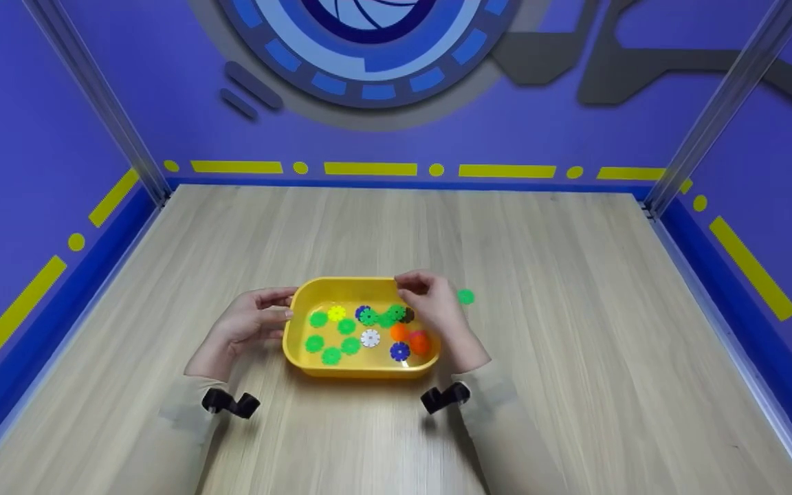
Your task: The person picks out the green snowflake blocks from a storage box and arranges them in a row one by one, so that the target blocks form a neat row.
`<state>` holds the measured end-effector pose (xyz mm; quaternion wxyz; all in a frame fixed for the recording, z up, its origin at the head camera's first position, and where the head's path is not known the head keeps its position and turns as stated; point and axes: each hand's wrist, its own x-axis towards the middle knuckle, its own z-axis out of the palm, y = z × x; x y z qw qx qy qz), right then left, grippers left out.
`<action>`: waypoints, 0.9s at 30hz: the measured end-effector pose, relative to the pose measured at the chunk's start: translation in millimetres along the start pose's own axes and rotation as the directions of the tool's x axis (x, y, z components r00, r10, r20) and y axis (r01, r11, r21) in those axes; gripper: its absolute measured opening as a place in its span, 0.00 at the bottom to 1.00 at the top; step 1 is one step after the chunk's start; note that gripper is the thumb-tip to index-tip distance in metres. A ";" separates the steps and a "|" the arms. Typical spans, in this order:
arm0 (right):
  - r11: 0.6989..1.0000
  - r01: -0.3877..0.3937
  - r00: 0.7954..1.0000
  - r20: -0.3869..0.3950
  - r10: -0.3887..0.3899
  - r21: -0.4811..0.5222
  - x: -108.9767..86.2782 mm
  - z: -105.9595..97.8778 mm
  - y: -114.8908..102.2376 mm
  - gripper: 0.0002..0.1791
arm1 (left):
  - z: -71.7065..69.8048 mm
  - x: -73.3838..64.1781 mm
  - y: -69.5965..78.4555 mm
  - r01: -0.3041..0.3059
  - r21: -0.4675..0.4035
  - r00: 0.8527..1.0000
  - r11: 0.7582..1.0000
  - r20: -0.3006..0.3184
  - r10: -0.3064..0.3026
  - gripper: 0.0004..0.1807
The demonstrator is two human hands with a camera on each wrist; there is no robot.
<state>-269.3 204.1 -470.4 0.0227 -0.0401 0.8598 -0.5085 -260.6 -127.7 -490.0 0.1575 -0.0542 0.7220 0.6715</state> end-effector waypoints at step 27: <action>0.860 0.108 0.985 0.169 -0.025 -0.498 -6.9 39.1 -1.3 0.20 | 0.4 0.4 -0.5 -0.005 -0.001 1.000 1.000 -0.005 0.005 0.29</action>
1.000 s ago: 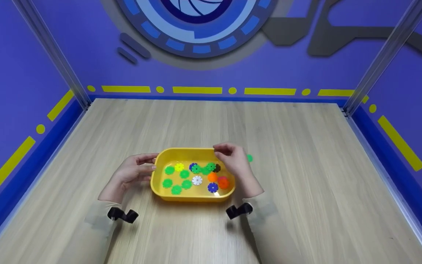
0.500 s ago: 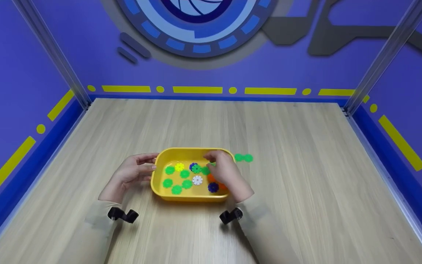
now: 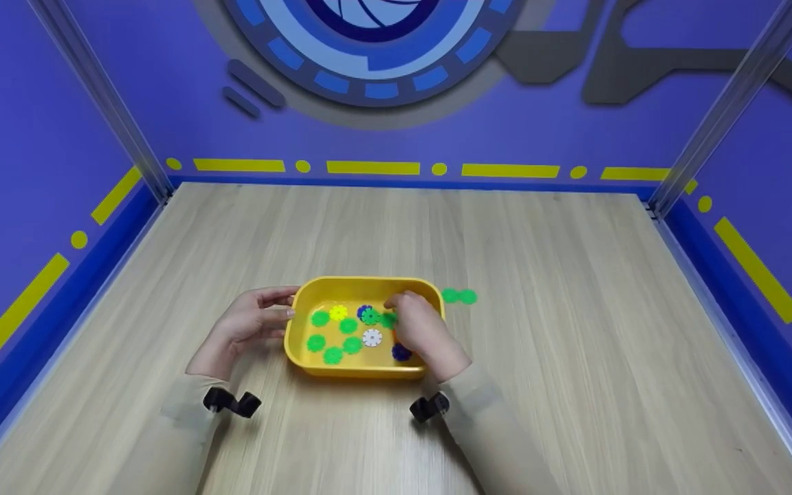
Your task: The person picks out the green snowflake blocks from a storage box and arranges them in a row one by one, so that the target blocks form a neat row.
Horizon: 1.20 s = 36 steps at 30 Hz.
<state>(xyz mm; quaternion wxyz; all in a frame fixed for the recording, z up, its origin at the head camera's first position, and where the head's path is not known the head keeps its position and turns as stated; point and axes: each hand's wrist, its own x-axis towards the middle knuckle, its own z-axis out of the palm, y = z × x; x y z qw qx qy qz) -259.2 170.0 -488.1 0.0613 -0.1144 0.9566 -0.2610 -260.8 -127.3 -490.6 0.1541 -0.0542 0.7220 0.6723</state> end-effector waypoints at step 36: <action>0.976 0.002 1.000 -0.025 0.003 0.219 -9.6 -27.5 7.3 0.10 | 0.7 0.0 0.8 -0.003 0.025 1.000 1.000 -0.009 0.003 0.29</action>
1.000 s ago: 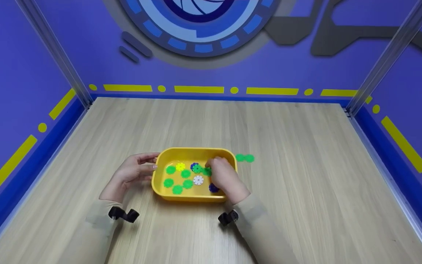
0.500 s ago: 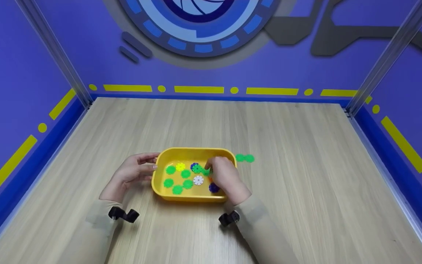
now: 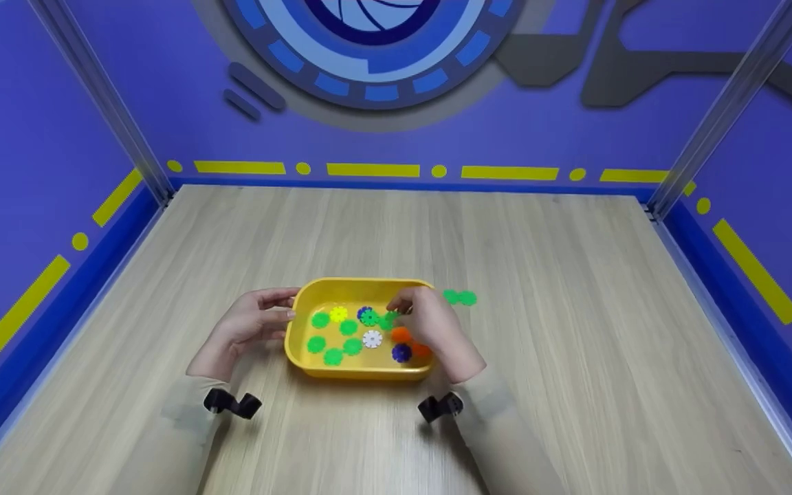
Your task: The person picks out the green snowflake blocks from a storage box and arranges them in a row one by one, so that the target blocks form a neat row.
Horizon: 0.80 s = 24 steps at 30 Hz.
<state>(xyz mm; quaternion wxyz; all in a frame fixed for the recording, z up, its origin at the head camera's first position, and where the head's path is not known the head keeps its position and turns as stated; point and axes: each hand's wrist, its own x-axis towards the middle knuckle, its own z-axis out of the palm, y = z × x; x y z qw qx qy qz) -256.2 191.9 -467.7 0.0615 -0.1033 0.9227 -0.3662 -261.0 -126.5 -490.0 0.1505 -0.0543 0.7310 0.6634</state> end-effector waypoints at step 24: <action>0.965 -0.107 0.992 -0.040 0.120 0.238 0.2 -51.0 25.9 0.17 | 0.0 1.4 -2.4 -0.001 -0.021 1.000 1.000 0.002 0.002 0.28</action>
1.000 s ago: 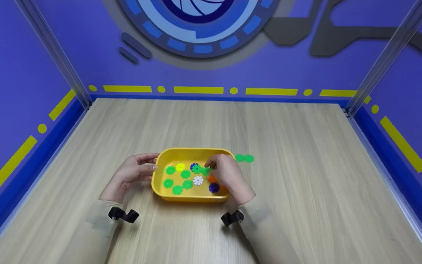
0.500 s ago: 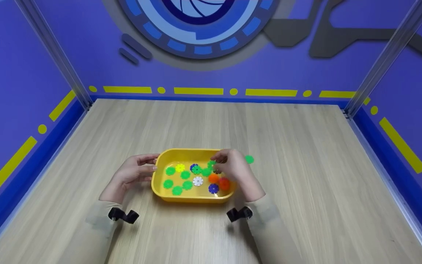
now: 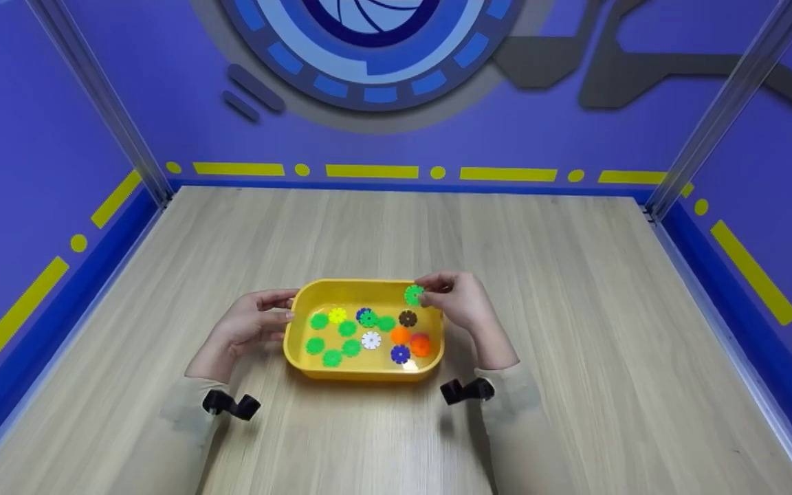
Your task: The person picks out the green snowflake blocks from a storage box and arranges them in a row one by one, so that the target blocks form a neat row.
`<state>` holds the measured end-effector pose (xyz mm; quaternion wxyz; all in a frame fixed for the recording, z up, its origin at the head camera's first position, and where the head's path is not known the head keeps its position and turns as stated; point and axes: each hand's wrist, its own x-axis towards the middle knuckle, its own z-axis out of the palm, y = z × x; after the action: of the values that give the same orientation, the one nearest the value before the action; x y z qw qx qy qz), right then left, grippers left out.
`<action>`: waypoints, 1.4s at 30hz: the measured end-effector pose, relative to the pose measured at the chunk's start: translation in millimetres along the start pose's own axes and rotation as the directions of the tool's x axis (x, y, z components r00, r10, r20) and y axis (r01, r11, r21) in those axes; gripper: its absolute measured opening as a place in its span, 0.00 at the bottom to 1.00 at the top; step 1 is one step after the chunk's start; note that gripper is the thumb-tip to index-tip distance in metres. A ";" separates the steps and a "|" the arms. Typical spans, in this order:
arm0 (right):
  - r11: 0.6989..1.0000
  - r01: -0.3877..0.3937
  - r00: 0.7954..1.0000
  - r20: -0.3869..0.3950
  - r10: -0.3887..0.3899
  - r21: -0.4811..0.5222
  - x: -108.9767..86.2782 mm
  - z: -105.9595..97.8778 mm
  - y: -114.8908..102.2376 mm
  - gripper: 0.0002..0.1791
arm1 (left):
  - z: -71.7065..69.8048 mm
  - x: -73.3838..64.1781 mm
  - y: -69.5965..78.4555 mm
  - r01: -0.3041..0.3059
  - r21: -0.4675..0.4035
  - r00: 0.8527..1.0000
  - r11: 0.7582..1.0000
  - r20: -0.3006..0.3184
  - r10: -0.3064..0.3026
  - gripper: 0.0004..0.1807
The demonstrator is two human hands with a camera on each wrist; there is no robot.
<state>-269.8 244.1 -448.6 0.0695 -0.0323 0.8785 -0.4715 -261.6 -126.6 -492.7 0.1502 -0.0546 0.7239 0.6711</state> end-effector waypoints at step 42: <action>0.980 -0.175 0.954 -0.230 0.192 0.094 15.1 -44.2 77.5 0.22 | 0.5 -1.1 0.0 -0.013 -0.019 1.000 1.000 -0.005 0.013 0.28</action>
<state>-290.8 321.6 -490.4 0.0084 0.1087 0.8621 -0.4948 -260.6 -126.2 -492.4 0.1436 -0.0529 0.7181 0.6789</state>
